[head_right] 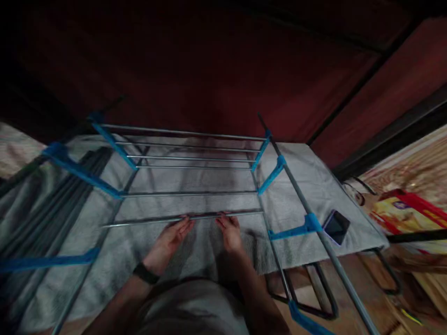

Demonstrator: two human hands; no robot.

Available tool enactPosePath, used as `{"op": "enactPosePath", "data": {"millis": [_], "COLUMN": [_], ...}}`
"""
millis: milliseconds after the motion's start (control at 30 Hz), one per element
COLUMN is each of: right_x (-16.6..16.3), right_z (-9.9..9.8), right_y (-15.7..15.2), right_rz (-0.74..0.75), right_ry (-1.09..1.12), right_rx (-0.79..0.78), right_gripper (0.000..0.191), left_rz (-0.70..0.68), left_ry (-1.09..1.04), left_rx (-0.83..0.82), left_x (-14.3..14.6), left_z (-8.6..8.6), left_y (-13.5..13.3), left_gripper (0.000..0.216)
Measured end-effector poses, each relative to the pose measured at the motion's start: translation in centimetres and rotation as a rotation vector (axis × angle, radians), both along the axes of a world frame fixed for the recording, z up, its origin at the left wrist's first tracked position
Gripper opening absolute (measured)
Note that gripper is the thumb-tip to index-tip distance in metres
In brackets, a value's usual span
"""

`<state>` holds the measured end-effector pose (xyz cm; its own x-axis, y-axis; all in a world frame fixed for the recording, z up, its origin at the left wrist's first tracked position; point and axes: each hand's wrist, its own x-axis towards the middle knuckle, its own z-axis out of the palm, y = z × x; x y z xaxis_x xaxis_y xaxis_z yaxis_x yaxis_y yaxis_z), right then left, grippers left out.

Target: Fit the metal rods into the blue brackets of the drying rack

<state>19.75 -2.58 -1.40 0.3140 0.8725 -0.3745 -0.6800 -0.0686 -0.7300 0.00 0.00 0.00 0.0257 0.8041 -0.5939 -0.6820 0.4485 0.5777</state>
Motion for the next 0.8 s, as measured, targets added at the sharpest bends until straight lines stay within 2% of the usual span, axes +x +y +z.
{"op": "enactPosePath", "data": {"millis": [167, 367, 533, 800], "right_x": [0.1, -0.6, 0.1, 1.1], "right_z": [-0.1, 0.1, -0.1, -0.9], "right_y": [0.0, -0.1, -0.3, -0.4], "right_rz": [0.027, 0.077, 0.061, 0.093], "right_ry": [0.000, -0.005, -0.006, -0.047], "right_rx": [-0.034, -0.062, -0.069, -0.071], "right_gripper": [0.024, 0.022, 0.023, 0.016], "left_rz": [0.028, 0.049, 0.182, 0.399], "left_ry": [0.034, -0.007, 0.001, 0.106], "left_rx": [-0.016, -0.007, -0.008, 0.023], "left_x": [2.7, 2.7, 0.5, -6.1], "left_z": [0.2, 0.3, 0.6, 1.8], "left_y": [-0.1, -0.6, -0.6, -0.3], "left_gripper": [0.023, 0.024, 0.024, 0.011]}}
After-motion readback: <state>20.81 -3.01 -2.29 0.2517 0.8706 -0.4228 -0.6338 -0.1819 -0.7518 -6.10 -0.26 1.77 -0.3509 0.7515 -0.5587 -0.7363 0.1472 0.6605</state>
